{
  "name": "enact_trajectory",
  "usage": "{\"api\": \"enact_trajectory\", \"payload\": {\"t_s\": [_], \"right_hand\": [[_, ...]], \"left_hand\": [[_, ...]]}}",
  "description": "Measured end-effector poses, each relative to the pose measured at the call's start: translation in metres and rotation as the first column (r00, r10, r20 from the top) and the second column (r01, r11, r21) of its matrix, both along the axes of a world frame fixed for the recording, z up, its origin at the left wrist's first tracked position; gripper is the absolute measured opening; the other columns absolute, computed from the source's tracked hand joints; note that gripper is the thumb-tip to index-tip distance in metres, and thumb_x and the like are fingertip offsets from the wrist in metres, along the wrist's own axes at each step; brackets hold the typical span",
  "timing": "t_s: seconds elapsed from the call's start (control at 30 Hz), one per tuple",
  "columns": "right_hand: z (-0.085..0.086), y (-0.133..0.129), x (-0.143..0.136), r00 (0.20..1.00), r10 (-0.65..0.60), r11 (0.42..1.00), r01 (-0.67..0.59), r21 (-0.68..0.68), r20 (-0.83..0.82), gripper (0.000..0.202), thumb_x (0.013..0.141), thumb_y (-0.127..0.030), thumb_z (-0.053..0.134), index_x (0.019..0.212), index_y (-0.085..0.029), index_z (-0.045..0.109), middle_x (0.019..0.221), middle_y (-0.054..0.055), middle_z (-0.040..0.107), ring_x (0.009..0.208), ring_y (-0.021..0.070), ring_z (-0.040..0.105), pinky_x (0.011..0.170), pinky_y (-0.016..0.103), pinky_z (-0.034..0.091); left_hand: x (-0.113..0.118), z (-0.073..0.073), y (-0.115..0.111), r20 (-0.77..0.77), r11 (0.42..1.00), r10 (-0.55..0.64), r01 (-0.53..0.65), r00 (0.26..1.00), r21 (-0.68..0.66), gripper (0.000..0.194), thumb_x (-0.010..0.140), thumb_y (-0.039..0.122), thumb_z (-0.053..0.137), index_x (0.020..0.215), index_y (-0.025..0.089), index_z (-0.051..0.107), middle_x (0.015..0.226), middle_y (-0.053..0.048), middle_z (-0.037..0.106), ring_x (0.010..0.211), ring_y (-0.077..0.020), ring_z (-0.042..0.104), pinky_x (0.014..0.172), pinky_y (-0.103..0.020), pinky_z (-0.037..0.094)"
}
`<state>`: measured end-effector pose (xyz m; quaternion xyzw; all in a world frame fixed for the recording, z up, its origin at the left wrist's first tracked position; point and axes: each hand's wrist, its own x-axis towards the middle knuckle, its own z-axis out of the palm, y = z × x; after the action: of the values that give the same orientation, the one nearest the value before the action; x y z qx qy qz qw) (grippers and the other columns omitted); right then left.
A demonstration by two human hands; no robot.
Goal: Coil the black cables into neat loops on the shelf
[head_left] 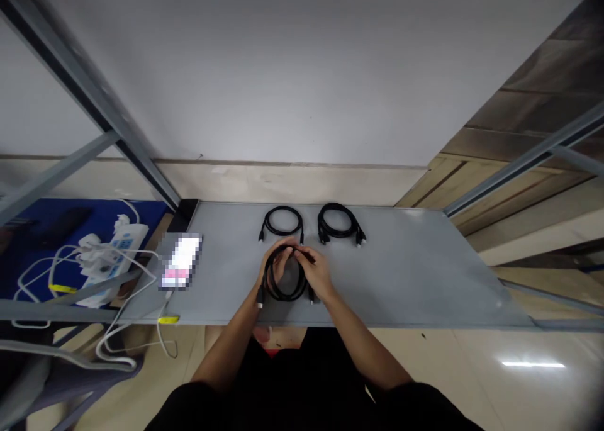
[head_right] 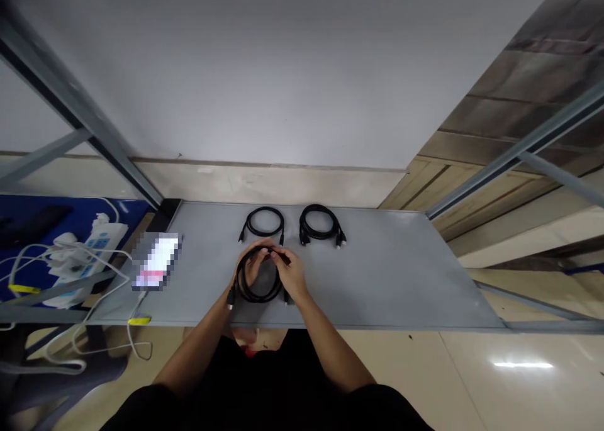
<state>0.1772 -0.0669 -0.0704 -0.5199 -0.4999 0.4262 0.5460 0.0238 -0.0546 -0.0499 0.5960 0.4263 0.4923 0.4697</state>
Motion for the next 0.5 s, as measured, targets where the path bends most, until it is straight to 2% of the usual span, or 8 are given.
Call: {"api": "enact_trajectory", "payload": {"t_s": [0.07, 0.17, 0.3, 0.5], "right_hand": [[-0.002, -0.005, -0.007, 0.995, -0.006, 0.997, -0.001, 0.071, 0.096, 0.035, 0.093, -0.059, 0.076, 0.097, -0.025, 0.083, 0.101, 0.011, 0.083, 0.096, 0.0277, 0.078, 0.09, 0.043, 0.065], [-0.001, -0.007, -0.008, 0.984, 0.029, 0.988, -0.055, 0.146, 0.175, 0.029, 0.094, -0.053, 0.077, 0.096, -0.025, 0.084, 0.097, 0.01, 0.082, 0.089, 0.0263, 0.075, 0.087, 0.043, 0.064], [-0.002, -0.007, -0.003, 0.981, 0.092, 0.98, -0.12, 0.16, 0.173, 0.029, 0.096, -0.054, 0.077, 0.093, -0.026, 0.084, 0.092, 0.008, 0.082, 0.083, 0.0247, 0.074, 0.083, 0.041, 0.064], [-0.003, -0.007, 0.004, 0.987, 0.109, 0.984, -0.124, 0.128, 0.115, 0.036, 0.094, -0.061, 0.077, 0.09, -0.026, 0.084, 0.095, 0.009, 0.084, 0.093, 0.0271, 0.079, 0.091, 0.044, 0.064]], "left_hand": [[-0.005, 0.0, -0.006, 0.015, 0.998, 0.031, -0.03, 0.999, -0.048, 0.041, 0.106, 0.051, 0.062, 0.133, 0.021, 0.072, 0.126, -0.014, 0.084, 0.12, -0.0306, 0.081, 0.108, -0.05, 0.068], [-0.011, 0.002, -0.009, -0.052, 0.997, 0.037, -0.041, 0.998, -0.065, 0.042, 0.105, 0.051, 0.065, 0.134, 0.023, 0.07, 0.122, -0.014, 0.085, 0.115, -0.0297, 0.082, 0.108, -0.051, 0.068], [-0.015, 0.005, -0.011, -0.117, 0.998, 0.035, -0.041, 0.992, -0.045, 0.041, 0.104, 0.052, 0.068, 0.133, 0.024, 0.072, 0.116, -0.012, 0.085, 0.113, -0.0303, 0.082, 0.112, -0.054, 0.065], [-0.013, 0.006, -0.017, -0.038, 0.997, 0.022, -0.025, 0.999, -0.073, 0.041, 0.101, 0.052, 0.071, 0.131, 0.024, 0.073, 0.112, -0.009, 0.086, 0.109, -0.0312, 0.084, 0.11, -0.053, 0.066]]}}
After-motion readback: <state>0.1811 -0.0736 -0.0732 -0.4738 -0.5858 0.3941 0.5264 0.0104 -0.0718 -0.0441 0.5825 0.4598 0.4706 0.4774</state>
